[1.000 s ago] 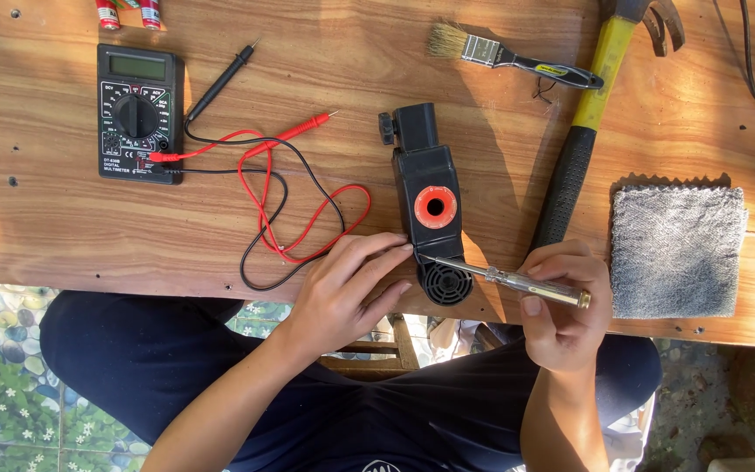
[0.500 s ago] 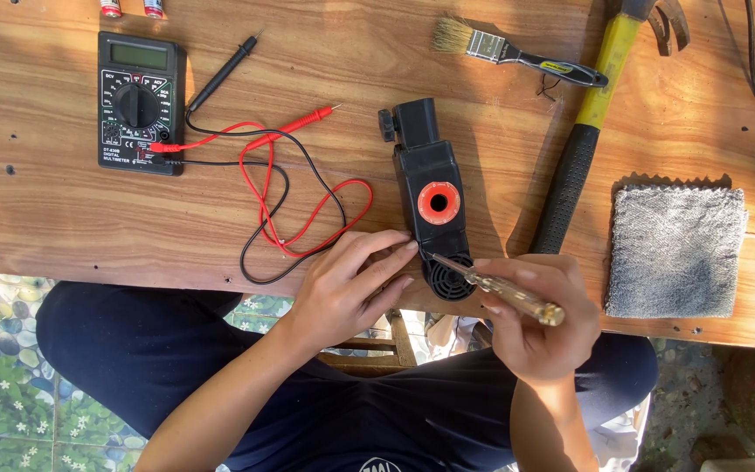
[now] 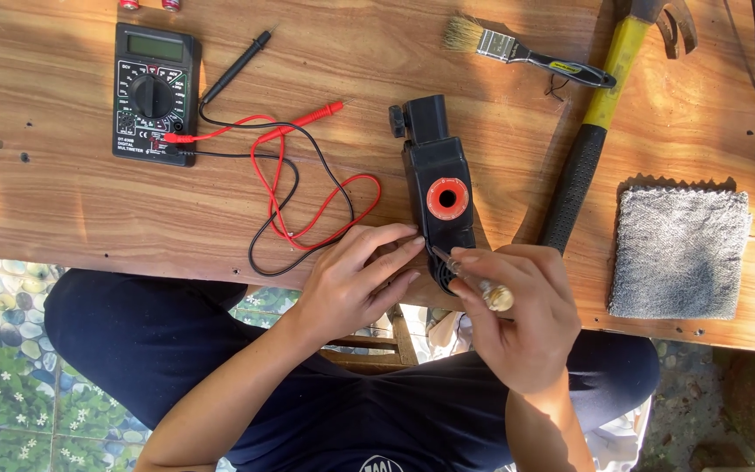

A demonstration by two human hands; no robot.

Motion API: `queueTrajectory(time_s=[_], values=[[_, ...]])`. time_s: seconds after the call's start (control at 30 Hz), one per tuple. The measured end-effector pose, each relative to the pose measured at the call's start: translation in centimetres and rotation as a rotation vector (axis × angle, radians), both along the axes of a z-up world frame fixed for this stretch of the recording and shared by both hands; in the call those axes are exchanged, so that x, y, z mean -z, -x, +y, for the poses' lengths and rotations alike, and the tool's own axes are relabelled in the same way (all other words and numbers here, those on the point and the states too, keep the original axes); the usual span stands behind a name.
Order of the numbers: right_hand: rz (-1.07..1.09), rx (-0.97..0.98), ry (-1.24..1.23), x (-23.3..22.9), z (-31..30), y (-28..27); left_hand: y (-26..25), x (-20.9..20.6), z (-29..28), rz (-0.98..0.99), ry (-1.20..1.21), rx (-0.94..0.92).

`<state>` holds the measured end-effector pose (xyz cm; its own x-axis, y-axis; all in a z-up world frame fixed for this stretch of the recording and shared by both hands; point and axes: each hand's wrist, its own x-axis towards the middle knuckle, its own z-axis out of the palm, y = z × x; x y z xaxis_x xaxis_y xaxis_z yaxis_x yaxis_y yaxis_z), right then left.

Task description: Cleaning a black plastic tool component using a brush and a screwdriver to remove dust.

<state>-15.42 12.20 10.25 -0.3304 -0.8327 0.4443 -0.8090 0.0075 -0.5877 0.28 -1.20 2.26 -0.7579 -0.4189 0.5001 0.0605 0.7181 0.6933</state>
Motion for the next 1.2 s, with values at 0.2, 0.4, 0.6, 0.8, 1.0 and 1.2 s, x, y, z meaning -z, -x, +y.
queueTrajectory(time_s=[0.2,0.4,0.6,0.8,1.0,1.2], values=[[-0.096,0.033,0.13,1.4,0.1,0.8,0.8,-0.8,0.1,0.013,-0.011,-0.058],[-0.179,0.043,0.123,1.3,0.2,0.7,0.8,-0.6,0.0,-0.039,-0.005,-0.018],[-0.237,0.053,0.112,1.5,0.3,0.8,0.9,-0.4,-0.1,-0.055,-0.013,-0.022],[-0.29,0.02,0.131,1.6,0.2,1.2,0.8,-0.4,-0.1,-0.049,-0.015,-0.023],[-0.315,0.023,0.144,1.8,0.1,1.5,1.0,-0.5,-0.1,-0.038,-0.027,-0.024],[-0.233,0.031,0.168,1.9,0.1,0.9,0.8,-0.4,0.0,-0.039,-0.044,-0.024]])
